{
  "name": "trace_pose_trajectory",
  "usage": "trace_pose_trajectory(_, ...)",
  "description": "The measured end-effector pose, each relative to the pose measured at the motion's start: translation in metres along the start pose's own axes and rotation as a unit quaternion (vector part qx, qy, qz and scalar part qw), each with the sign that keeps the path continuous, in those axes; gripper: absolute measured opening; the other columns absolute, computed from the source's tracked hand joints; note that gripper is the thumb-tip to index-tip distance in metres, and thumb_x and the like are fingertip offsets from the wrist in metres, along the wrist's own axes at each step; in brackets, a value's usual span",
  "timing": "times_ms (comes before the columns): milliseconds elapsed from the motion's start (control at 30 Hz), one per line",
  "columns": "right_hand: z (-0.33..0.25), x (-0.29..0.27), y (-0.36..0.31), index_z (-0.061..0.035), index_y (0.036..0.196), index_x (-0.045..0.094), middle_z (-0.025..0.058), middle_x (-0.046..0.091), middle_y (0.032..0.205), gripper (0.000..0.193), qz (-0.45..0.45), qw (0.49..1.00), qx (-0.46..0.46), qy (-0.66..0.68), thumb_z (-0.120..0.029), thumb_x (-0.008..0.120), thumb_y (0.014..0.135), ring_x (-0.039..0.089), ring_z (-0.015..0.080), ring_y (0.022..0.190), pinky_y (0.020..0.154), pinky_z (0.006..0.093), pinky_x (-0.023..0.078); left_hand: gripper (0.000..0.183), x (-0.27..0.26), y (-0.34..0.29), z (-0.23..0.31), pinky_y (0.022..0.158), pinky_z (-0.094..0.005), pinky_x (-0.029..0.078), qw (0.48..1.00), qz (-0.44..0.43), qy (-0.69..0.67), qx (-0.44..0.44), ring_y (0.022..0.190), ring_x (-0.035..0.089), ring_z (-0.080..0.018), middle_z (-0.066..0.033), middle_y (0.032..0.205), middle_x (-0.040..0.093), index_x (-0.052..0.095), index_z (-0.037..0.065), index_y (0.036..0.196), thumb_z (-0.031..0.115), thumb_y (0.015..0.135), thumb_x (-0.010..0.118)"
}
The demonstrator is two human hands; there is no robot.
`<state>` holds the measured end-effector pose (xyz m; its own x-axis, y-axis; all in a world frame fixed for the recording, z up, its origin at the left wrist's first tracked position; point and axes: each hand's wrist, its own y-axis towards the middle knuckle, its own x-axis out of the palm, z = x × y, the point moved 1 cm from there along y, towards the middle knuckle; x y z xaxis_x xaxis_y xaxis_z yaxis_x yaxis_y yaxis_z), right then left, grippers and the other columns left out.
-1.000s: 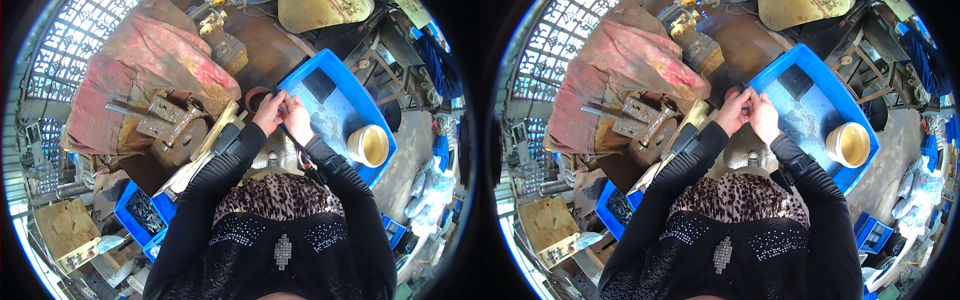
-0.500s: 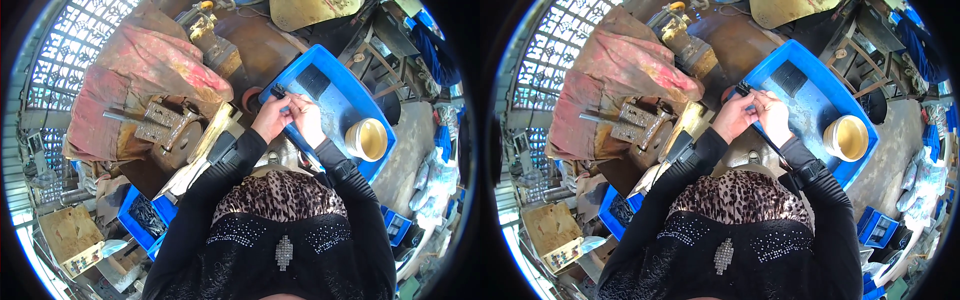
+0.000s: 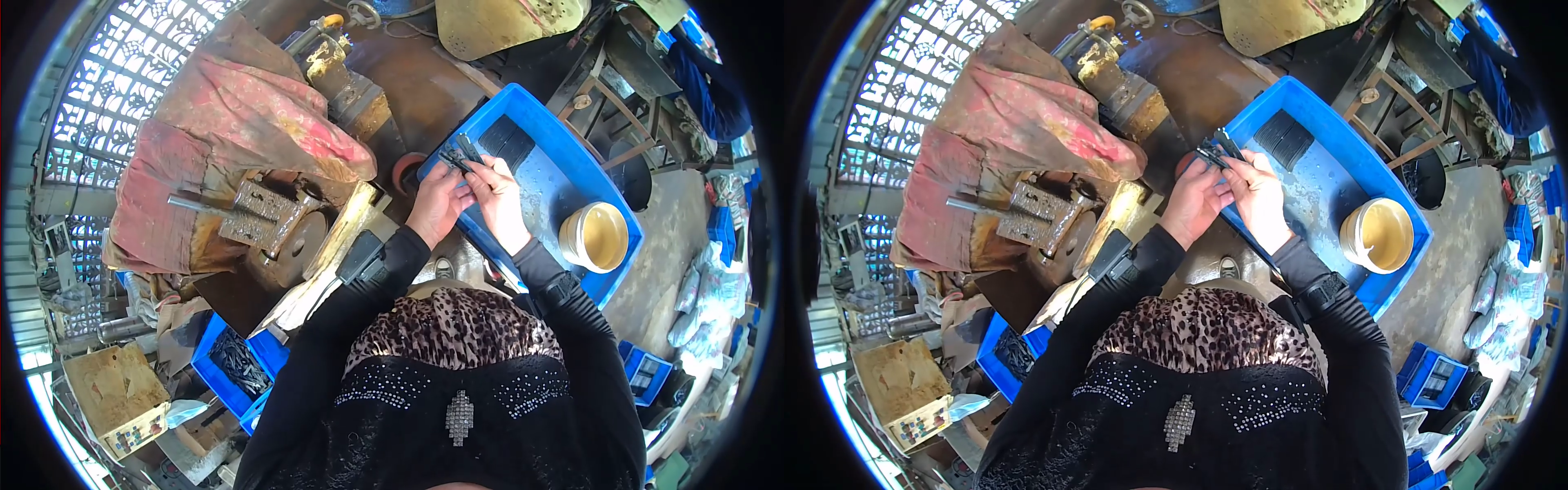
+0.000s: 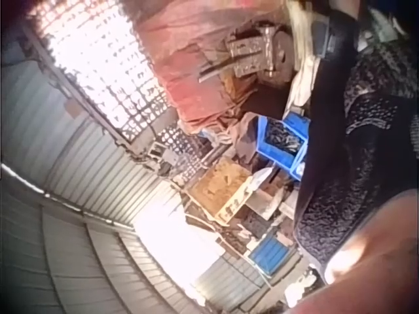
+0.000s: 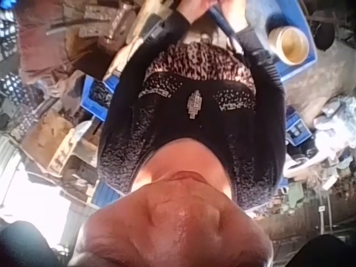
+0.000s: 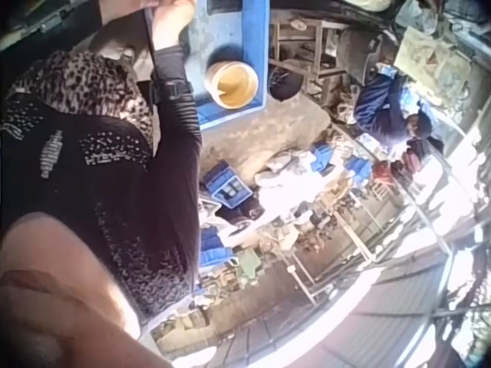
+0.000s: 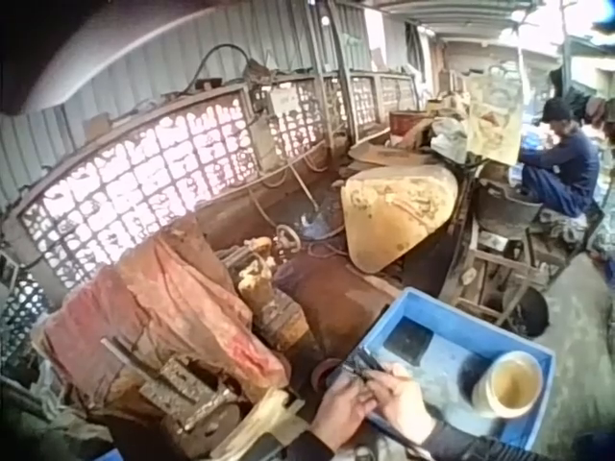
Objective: The person picks up metal pieces from a blue bin, presses them against a grinding wheel using a lever, and then dips the pieces into a container of liquid before placing them into a blue tray.
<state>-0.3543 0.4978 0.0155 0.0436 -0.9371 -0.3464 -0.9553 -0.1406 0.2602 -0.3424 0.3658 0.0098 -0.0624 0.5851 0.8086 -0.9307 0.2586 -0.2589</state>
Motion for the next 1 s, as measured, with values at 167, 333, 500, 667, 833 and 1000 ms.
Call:
trace_pose_trajectory(167, 0.008, -0.002, 0.004, 0.0003, 0.11, 0.07, 0.0084, 0.059, 0.111, 0.024, 0.004, 0.999, 0.022, 0.023, 0.005, 0.061, 0.088, 0.059, 0.0174, 0.096, 0.084, 0.0256, 0.047, 0.028, 0.002, 0.001, 0.0, 0.086, -0.0372, 0.051, 1.0, -0.001, 0.01, 0.011, 0.099, 0.061, -0.0211, -0.0053, 0.12, 0.058, 0.049, 0.012, 0.13, 0.012, 0.102, 0.042)
trace_pose_trajectory(333, 0.002, -0.002, 0.005, -0.0005, 0.112, 0.07, 0.0065, 0.059, 0.107, 0.025, 0.009, 0.998, 0.041, 0.037, 0.004, 0.061, 0.089, 0.057, 0.0147, 0.094, 0.081, 0.0235, 0.046, 0.028, 0.004, 0.0, 0.003, 0.084, -0.0375, 0.052, 1.0, 0.011, 0.0, 0.006, 0.096, 0.061, -0.0217, -0.006, 0.119, 0.058, 0.048, 0.013, 0.129, 0.009, 0.101, 0.043)
trace_pose_trajectory(500, -0.005, 0.0, 0.007, -0.003, 0.118, 0.067, 0.0111, 0.063, 0.101, 0.032, 0.019, 0.994, 0.048, 0.101, 0.001, 0.064, 0.086, 0.062, 0.0202, 0.092, 0.082, 0.0264, 0.049, 0.029, 0.005, 0.002, 0.003, 0.082, -0.0375, 0.052, 1.0, 0.016, -0.002, -0.003, 0.096, 0.061, -0.022, -0.006, 0.118, 0.058, 0.049, 0.013, 0.127, 0.007, 0.1, 0.043)
trace_pose_trajectory(667, -0.019, -0.006, 0.008, -0.0032, 0.128, 0.06, 0.0051, 0.06, 0.099, 0.039, 0.024, 0.999, 0.04, 0.014, 0.003, 0.061, 0.09, 0.057, 0.0121, 0.087, 0.079, 0.0218, 0.044, 0.029, 0.003, 0.002, -0.001, 0.08, -0.0377, 0.053, 1.0, 0.027, -0.003, -0.012, 0.095, 0.061, -0.0221, -0.0059, 0.116, 0.059, 0.05, 0.013, 0.127, 0.007, 0.1, 0.043)
trace_pose_trajectory(833, 0.006, -0.011, 0.009, -0.0012, 0.125, 0.061, 0.0055, 0.063, 0.101, 0.036, 0.011, 0.977, 0.166, 0.132, -0.001, 0.062, 0.09, 0.059, 0.0123, 0.082, 0.076, 0.025, 0.047, 0.027, 0.006, 0.002, 0.0, 0.084, -0.0392, 0.054, 0.999, 0.017, 0.03, -0.015, 0.095, 0.062, -0.0218, -0.0064, 0.113, 0.06, 0.05, 0.01, 0.126, 0.007, 0.1, 0.044)
trace_pose_trajectory(1000, 0.021, -0.016, 0.003, 0.0, 0.12, 0.065, 0.0032, 0.063, 0.096, 0.031, -0.035, 0.952, 0.214, 0.215, -0.003, 0.064, 0.089, 0.057, 0.0104, 0.08, 0.073, 0.0245, 0.046, 0.027, 0.002, 0.002, -0.003, 0.086, -0.0389, 0.056, 0.996, 0.037, 0.074, -0.033, 0.094, 0.063, -0.0205, -0.0069, 0.111, 0.06, 0.052, 0.007, 0.127, 0.008, 0.1, 0.047)
